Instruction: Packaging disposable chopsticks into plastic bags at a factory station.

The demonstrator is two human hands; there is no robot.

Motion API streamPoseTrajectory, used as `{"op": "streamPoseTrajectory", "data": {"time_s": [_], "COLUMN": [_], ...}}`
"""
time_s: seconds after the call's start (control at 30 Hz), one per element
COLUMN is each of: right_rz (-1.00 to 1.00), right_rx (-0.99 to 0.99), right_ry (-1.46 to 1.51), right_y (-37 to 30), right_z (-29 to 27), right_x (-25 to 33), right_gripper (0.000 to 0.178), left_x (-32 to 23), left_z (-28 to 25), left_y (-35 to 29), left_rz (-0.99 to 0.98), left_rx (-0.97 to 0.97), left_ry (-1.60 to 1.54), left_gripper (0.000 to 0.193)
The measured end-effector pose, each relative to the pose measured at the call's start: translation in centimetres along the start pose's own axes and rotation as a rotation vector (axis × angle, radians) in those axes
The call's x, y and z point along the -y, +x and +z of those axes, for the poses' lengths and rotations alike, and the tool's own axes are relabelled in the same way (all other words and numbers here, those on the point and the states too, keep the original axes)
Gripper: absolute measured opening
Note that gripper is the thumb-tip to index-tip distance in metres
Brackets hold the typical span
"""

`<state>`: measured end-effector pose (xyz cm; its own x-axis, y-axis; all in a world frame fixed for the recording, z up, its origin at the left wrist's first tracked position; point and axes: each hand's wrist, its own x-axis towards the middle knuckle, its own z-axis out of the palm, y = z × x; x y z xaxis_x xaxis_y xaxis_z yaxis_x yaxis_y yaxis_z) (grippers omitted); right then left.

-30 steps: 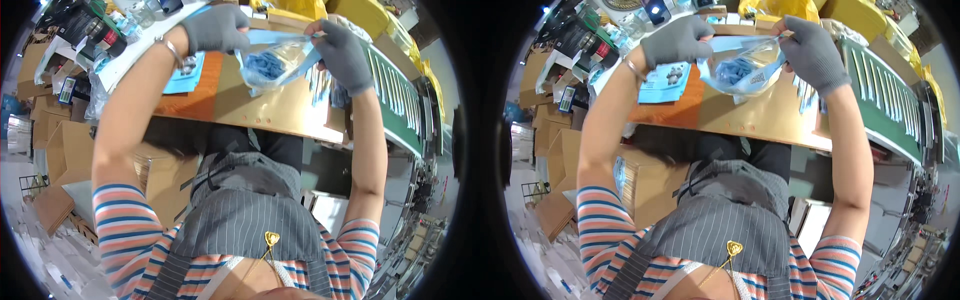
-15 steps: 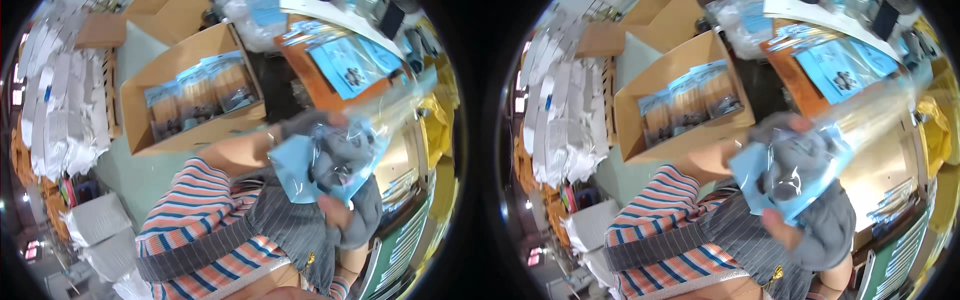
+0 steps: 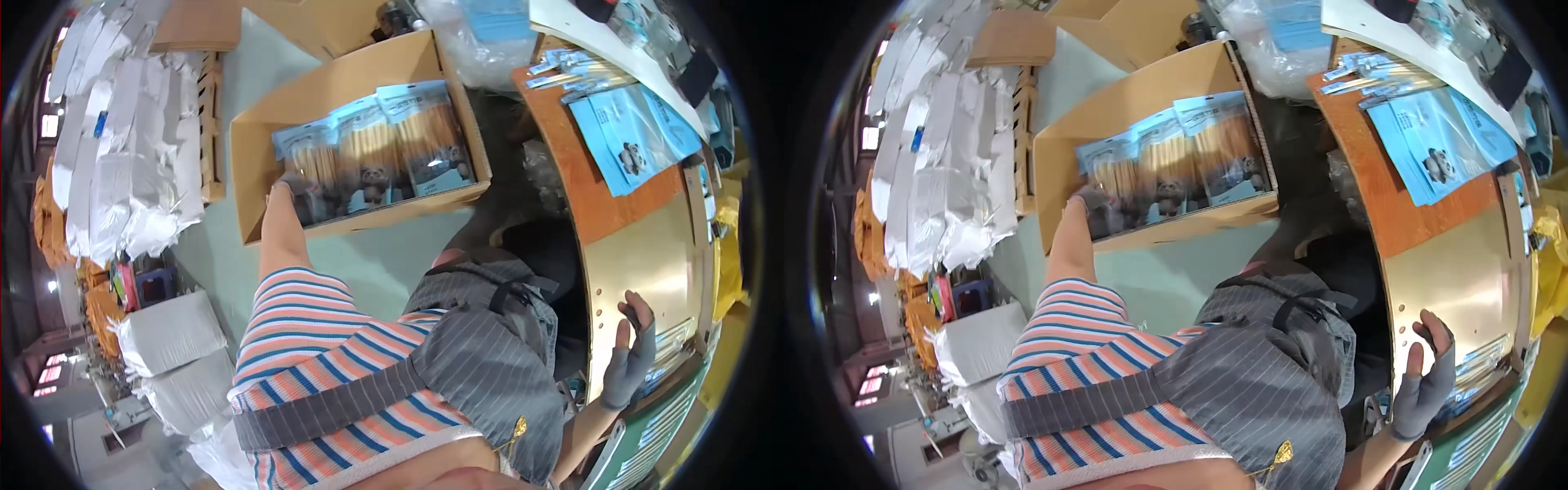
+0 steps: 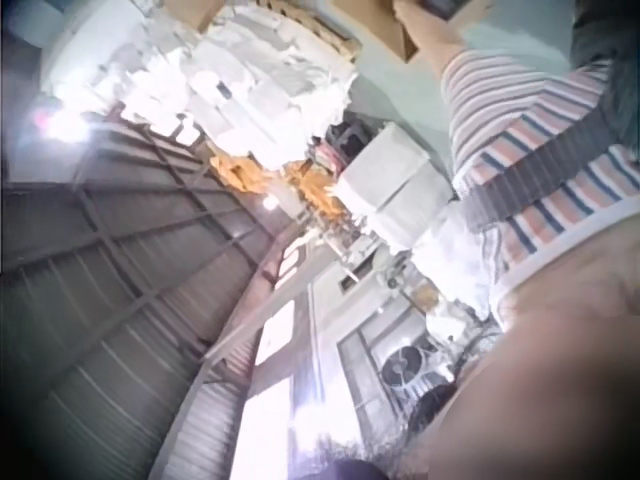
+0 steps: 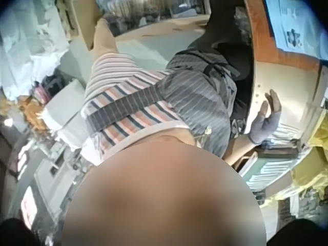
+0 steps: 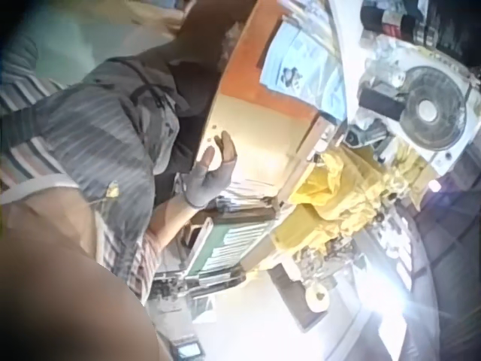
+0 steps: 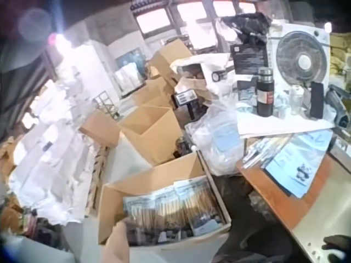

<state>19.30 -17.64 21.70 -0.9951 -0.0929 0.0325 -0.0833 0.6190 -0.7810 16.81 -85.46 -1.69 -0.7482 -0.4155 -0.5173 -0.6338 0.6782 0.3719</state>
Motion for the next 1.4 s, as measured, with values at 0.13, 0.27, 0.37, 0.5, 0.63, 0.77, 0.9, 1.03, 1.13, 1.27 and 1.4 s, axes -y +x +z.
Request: {"op": "streamPoseTrajectory", "data": {"time_s": [0.13,0.27,0.37,0.5,0.63,0.77,0.9,1.03,1.13,1.27,1.4], "right_rz": [0.033,0.066,0.408,0.828,1.216,1.206,1.072,0.728,0.589,0.724,0.577], "right_rx": [-0.136,-0.227,-0.448,-0.787,-0.795,-0.768,-1.100,-1.152,-1.311,-1.148,-1.081], "right_ry": [-0.001,-0.061,-0.290,-0.703,-0.655,-0.106,-0.105,0.113,-0.131,-0.467,-0.633], "right_y": [-1.1,0.7,0.5,-2.1,-7.1,-8.5,-5.6,-7.9,-9.5,-15.9,-17.3], "right_z": [-0.2,-0.2,-2.8,-11.6,-18.9,-18.2,-16.7,-14.9,-10.9,-2.1,-0.2], "right_x": [-2.6,-8.8,-17.4,-27.7,-32.8,-35.8,-36.6,-37.2,-31.9,-26.7,-26.4], "right_gripper": [0.028,0.039,0.064,0.088,0.112,0.077,0.047,0.059,0.057,0.051,0.043], "left_x": [-6.1,-3.4,-22.4,-42.3,-51.5,-56.2,-62.2,-66.2,-67.0,-67.7,-67.7], "left_z": [4.1,-2.8,4.0,12.2,20.5,29.8,39.6,49.1,49.2,49.3,49.8], "left_y": [1.7,5.8,1.9,-12.3,-18.9,-18.8,-22.3,-25.8,-24.9,-26.4,-26.1], "left_rz": [-0.139,0.225,0.657,1.257,1.671,1.726,1.702,1.955,1.885,1.879,1.901], "left_rx": [-0.026,-0.531,-0.527,-0.154,0.148,0.365,0.367,0.142,0.220,0.267,0.221], "left_ry": [0.412,0.519,-0.496,-0.314,-0.182,-0.181,-0.146,0.038,0.027,-0.020,0.013], "left_gripper": [0.048,0.030,0.027,0.023,0.018,0.023,0.040,0.056,0.062,0.066,0.067]}}
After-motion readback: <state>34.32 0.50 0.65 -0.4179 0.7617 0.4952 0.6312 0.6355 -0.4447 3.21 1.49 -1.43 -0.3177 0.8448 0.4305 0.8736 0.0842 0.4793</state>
